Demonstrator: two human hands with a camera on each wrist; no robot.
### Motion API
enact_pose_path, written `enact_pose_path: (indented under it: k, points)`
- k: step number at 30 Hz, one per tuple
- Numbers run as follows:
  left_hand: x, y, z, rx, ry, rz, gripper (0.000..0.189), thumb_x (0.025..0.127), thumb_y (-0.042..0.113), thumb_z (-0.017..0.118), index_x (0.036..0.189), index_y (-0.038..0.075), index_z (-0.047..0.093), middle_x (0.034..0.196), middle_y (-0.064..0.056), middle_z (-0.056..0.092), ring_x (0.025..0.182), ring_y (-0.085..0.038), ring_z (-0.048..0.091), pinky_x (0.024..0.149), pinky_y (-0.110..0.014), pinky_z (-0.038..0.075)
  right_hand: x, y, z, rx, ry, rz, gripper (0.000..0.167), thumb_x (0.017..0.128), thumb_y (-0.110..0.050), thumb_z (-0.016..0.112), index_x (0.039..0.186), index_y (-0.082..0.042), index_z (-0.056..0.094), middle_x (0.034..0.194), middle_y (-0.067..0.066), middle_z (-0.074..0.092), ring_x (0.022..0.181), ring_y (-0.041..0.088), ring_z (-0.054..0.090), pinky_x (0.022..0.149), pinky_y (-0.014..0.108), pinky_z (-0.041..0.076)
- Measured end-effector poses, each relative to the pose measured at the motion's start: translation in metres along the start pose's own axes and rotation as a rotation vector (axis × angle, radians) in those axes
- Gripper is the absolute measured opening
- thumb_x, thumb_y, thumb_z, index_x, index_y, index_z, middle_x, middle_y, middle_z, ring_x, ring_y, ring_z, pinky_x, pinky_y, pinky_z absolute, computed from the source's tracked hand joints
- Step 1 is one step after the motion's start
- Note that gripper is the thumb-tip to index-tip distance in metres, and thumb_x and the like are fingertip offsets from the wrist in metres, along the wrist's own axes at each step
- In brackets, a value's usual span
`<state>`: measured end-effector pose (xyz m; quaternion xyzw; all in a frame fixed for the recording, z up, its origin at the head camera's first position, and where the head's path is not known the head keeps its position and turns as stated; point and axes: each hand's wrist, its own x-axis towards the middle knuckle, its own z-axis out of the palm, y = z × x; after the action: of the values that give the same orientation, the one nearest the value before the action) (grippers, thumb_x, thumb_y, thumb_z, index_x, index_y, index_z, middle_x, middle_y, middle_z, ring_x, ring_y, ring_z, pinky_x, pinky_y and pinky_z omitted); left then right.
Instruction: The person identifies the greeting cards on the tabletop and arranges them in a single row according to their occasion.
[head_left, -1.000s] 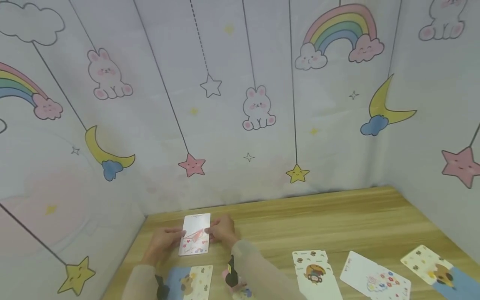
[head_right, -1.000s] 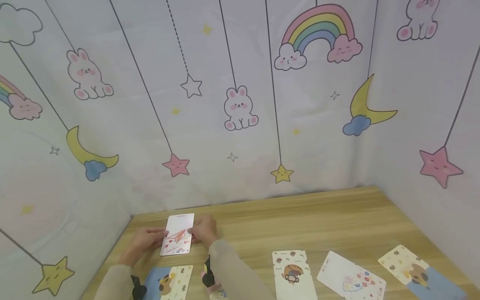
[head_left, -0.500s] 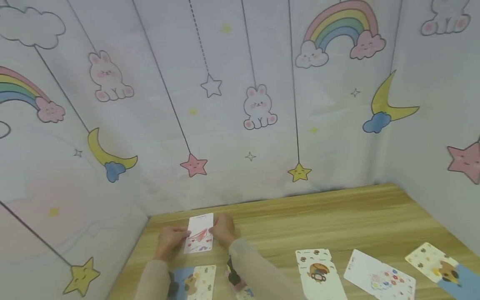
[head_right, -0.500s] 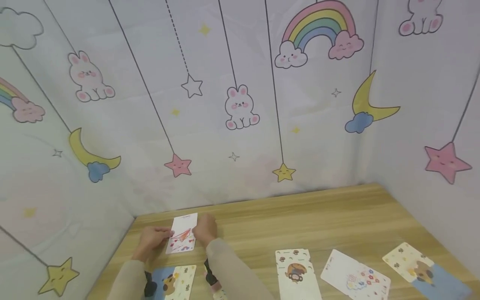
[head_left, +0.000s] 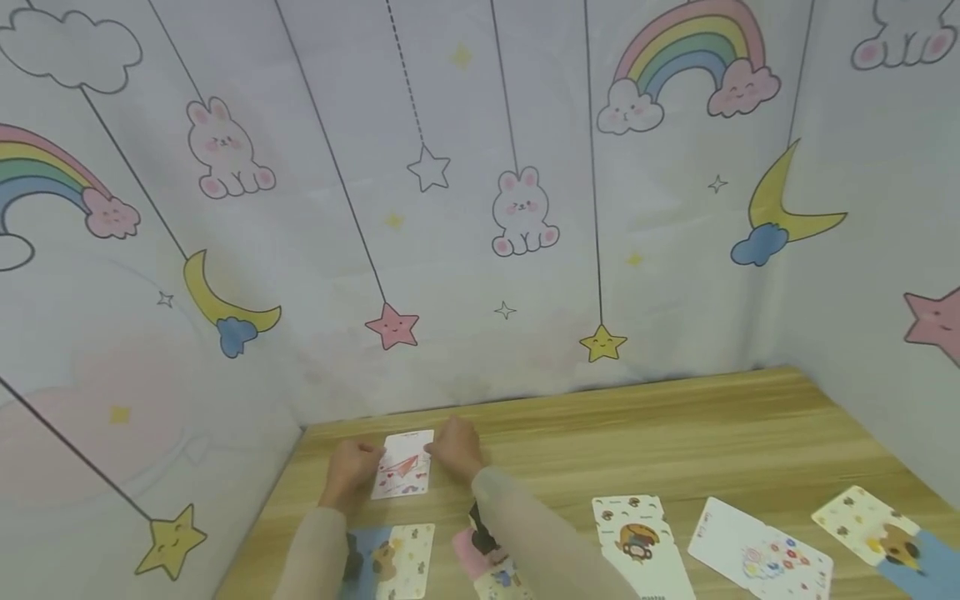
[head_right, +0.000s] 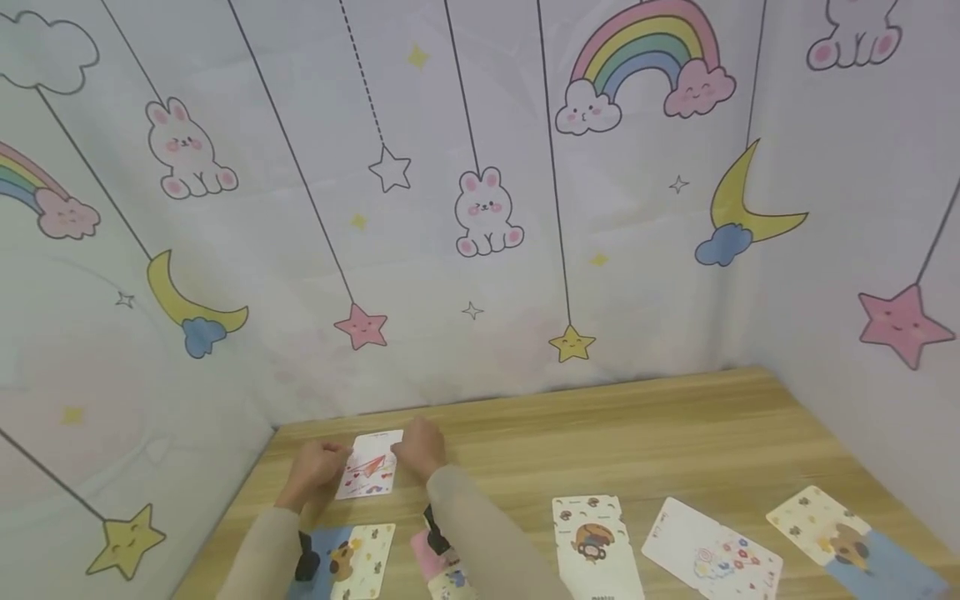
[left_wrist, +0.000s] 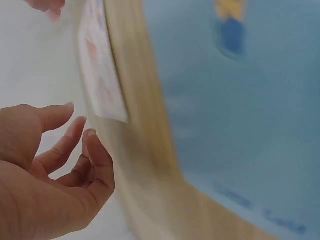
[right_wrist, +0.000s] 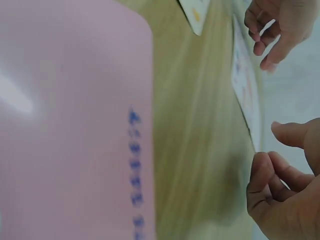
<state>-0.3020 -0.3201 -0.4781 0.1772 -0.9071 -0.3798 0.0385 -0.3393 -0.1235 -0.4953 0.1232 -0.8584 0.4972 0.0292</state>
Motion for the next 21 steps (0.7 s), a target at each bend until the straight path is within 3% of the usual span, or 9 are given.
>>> enact_pose_path:
  k: [3,9,15,18,21]
  points:
    - [-0.002,0.018,0.000,0.017,0.003,0.073,0.034,0.102,0.021,0.062,0.119,-0.008,0.069,0.118,-0.026,0.070,0.107,-0.038,0.067,0.091,-0.051,0.056,0.003,-0.002,-0.020,-0.013,-0.050,-0.027,0.056,0.089,-0.011,0.080,0.050,-0.018,0.040,0.048,-0.009,0.036,0.047,0.009,0.034,0.049,0.023,0.033]
    - [-0.013,0.062,0.007,0.029,-0.011,0.255,0.030,0.102,0.020,0.062,0.115,-0.006,0.071,0.115,-0.026,0.073,0.102,-0.036,0.071,0.084,-0.047,0.060,0.005,-0.006,-0.065,-0.058,-0.106,-0.063,0.023,0.085,-0.013,0.079,0.069,-0.008,0.064,0.065,-0.004,0.058,0.058,0.009,0.046,0.055,0.022,0.039]
    - [-0.034,0.101,0.023,-0.102,-0.084,0.294,0.030,0.103,0.024,0.065,0.119,-0.002,0.067,0.114,-0.022,0.073,0.095,-0.028,0.071,0.079,-0.040,0.060,-0.005,-0.010,-0.111,-0.006,-0.121,-0.051,0.017,0.091,-0.016,0.079,0.081,-0.004,0.073,0.075,0.004,0.068,0.062,0.011,0.053,0.055,0.023,0.043]
    - [-0.046,0.120,0.035,-0.184,-0.116,0.310,0.029,0.104,0.023,0.066,0.120,-0.002,0.063,0.113,-0.021,0.072,0.086,-0.021,0.069,0.076,-0.035,0.060,-0.011,-0.009,-0.131,0.043,-0.091,-0.038,0.016,0.093,-0.019,0.078,0.086,-0.006,0.074,0.082,0.006,0.073,0.068,0.015,0.063,0.059,0.025,0.049]
    - [-0.057,0.137,0.049,-0.221,-0.153,0.368,0.026,0.103,0.021,0.067,0.116,-0.002,0.063,0.109,-0.019,0.072,0.083,-0.020,0.069,0.074,-0.032,0.061,-0.017,-0.006,-0.152,0.065,-0.050,-0.030,0.015,0.094,-0.020,0.078,0.088,-0.007,0.076,0.085,0.007,0.075,0.072,0.017,0.069,0.062,0.027,0.054]
